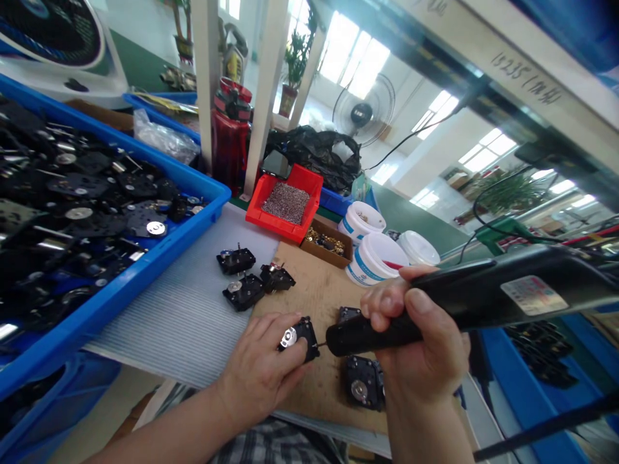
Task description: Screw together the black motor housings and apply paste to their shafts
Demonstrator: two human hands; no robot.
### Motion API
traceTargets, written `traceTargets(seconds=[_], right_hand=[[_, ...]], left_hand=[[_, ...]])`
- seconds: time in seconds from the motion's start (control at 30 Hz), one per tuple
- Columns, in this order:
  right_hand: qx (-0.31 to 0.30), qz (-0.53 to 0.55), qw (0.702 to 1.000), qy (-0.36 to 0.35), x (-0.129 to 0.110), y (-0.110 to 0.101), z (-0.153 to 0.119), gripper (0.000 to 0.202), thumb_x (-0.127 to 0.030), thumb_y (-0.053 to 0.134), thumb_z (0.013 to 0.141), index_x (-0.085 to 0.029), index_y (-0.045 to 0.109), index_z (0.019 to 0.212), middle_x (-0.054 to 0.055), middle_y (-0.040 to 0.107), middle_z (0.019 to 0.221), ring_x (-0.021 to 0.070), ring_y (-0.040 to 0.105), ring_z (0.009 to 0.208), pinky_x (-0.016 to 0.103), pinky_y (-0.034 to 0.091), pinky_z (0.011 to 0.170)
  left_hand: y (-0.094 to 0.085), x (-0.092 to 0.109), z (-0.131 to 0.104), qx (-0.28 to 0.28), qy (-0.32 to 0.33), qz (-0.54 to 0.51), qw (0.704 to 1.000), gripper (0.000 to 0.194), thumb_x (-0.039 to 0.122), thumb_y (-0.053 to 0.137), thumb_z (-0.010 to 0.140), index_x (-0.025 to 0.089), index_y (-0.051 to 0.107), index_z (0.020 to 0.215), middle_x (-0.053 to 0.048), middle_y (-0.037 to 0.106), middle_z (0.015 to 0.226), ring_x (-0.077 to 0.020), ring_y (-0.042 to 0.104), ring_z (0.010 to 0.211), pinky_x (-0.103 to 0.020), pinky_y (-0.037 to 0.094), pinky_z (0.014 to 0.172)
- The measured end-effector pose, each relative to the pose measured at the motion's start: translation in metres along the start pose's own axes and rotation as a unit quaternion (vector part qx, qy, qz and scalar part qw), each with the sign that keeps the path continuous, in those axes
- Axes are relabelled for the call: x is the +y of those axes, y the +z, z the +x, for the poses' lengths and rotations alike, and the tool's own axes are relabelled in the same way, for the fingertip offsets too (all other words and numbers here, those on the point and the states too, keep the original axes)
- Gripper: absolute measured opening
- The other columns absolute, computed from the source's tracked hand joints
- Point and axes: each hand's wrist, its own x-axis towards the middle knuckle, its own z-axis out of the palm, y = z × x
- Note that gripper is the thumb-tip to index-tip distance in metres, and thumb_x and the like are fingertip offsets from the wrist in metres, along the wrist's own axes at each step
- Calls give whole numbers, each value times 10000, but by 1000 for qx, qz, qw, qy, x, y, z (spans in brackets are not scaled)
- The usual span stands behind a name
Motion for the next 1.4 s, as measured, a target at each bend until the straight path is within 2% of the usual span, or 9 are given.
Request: traceTargets(seconds=[0.23, 0.57, 0.83, 0.97, 1.13, 1.2, 1.27, 1.4], right_hand=[[-11, -1, 1000, -4, 0, 1, 0, 123, -231, 650, 809, -182, 638, 921, -56, 558, 581, 89, 498, 441, 252, 433, 485], [-66, -33, 997, -14, -2, 7, -11, 166, -99, 619, 780, -211, 549, 882, -68, 568, 619, 89, 526, 445, 259, 457, 491], [-47, -39, 998, -6, 0, 9, -11, 157, -116, 637, 763, -216, 549, 846, -71, 550, 605, 85, 499, 413, 258, 434, 461], [-72, -33, 997, -3, 1, 8, -12, 152, -111, 630, 775, -211, 557, 863, -62, 565, 623, 89, 512, 432, 259, 436, 471], [-84, -10, 996, 3, 7, 4, -16, 160, -145, 646, 821, -230, 568, 932, -62, 574, 651, 92, 522, 459, 258, 443, 499], [-77, 11, 997, 20, 3, -1, -14, 176, -201, 674, 828, -236, 583, 975, -57, 571, 660, 96, 525, 472, 259, 441, 507], [-52, 41, 998, 24, -9, -13, -9, 222, -322, 690, 829, -231, 608, 1015, -47, 561, 641, 102, 506, 478, 260, 437, 507], [45, 62, 996, -44, -46, -58, -8, 504, -574, 653, 769, -199, 646, 1105, 7, 572, 655, 141, 494, 544, 298, 478, 546]], left_hand=[[0, 0, -2, -9, -4, -3, 1000, 102, 234, 570, 875, 189, 605, 959, -161, 565, 1214, -324, 546, 1007, -496, 504, 785], [-2, 2, 1, -12, 2, 22, 1000, 121, 226, 502, 900, 193, 610, 943, -147, 594, 1190, -302, 557, 977, -456, 486, 760], [0, 4, 0, 5, 4, 12, 1000, 130, 236, 517, 897, 185, 619, 959, -148, 606, 1177, -304, 563, 973, -454, 486, 755], [-1, 3, 2, 6, 6, 13, 1000, 150, 243, 496, 904, 183, 627, 945, -150, 618, 1166, -298, 569, 961, -443, 486, 748], [-4, 8, 3, -27, -4, 11, 1000, 148, 229, 515, 870, 198, 622, 968, -145, 619, 1190, -316, 573, 1004, -477, 488, 794], [-9, 9, 4, -55, -12, -13, 998, 198, 192, 532, 834, 205, 603, 1019, -143, 607, 1214, -316, 576, 1034, -493, 495, 826], [-19, 7, 9, -80, -27, -38, 996, 284, 156, 559, 798, 213, 569, 1075, -138, 589, 1242, -300, 580, 1070, -483, 507, 864], [-43, -4, 40, -69, -69, -43, 994, 488, 156, 581, 783, 203, 456, 1252, -157, 534, 1328, -287, 538, 1207, -489, 471, 992]])
